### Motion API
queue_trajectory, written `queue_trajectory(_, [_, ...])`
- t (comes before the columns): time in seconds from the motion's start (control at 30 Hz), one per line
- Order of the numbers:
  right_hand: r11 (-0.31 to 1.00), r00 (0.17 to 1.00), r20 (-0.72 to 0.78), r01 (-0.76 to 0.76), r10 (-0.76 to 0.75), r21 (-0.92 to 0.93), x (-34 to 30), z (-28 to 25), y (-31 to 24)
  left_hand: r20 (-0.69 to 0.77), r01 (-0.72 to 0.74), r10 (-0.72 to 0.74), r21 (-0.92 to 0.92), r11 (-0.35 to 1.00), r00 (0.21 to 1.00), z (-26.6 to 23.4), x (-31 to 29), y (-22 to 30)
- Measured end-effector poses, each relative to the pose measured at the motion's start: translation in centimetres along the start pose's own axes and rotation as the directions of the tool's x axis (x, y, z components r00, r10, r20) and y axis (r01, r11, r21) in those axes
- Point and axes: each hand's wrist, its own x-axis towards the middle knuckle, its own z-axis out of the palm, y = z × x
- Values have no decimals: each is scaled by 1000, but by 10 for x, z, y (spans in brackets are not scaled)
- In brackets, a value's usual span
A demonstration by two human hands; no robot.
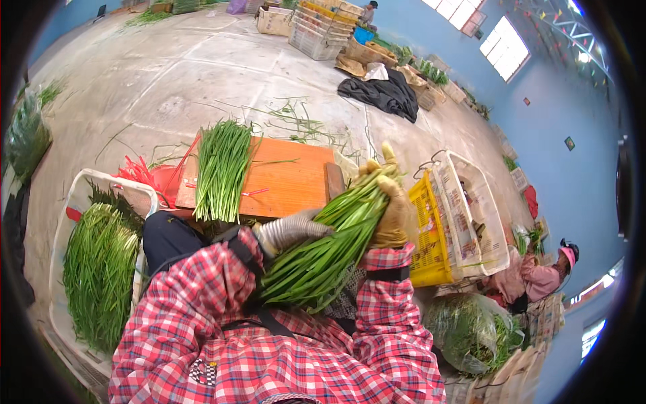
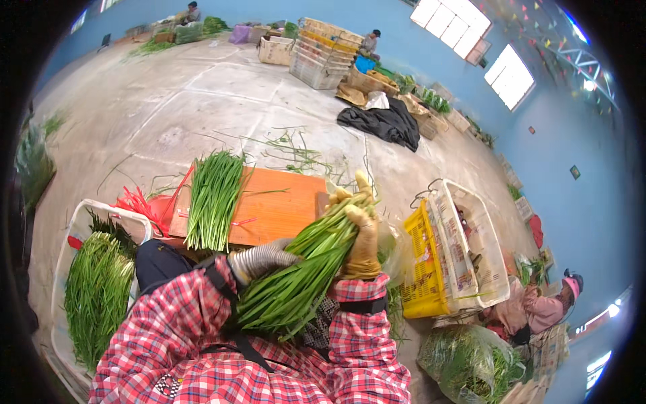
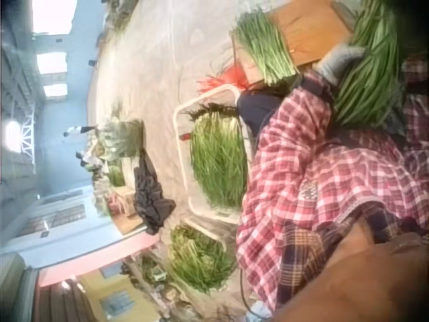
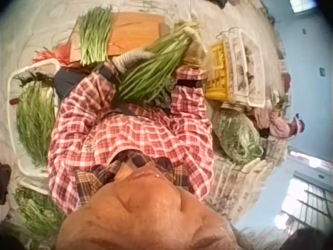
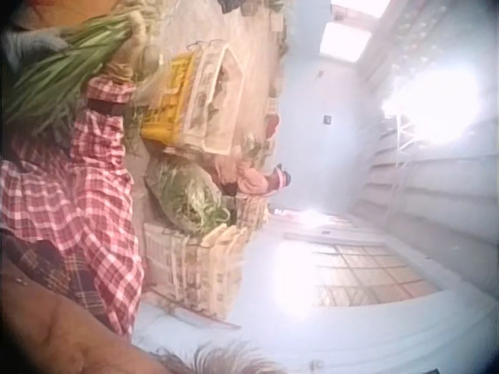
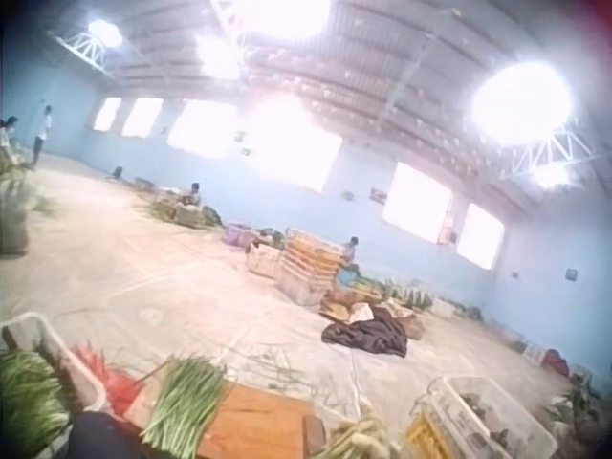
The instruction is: Sorting, trimming the ends with a knife, and bundling green chives with rubber bands.
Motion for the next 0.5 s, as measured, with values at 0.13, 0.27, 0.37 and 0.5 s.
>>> queue_trajectory(0.13, [989, 980, -133, -146, 146, 12, -15, -52, 36, -209, 1, -4, -13, 1000, 978, 1, -6, -25])
queue_trajectory(0.27, [962, 963, -150, -242, 222, -127, -43, -77, 56, -364, -66, 47, -38, 997, 930, -4, -2, -27])
queue_trajectory(0.37, [958, 948, -136, -285, 286, 26, -51, -84, 63, -470, -69, 171, 226, 972, 866, -10, 4, -32])
queue_trajectory(0.5, [991, 980, -144, -132, 136, 35, -44, -84, 75, -547, 104, 313, 601, 793, 776, -24, 4, -60])
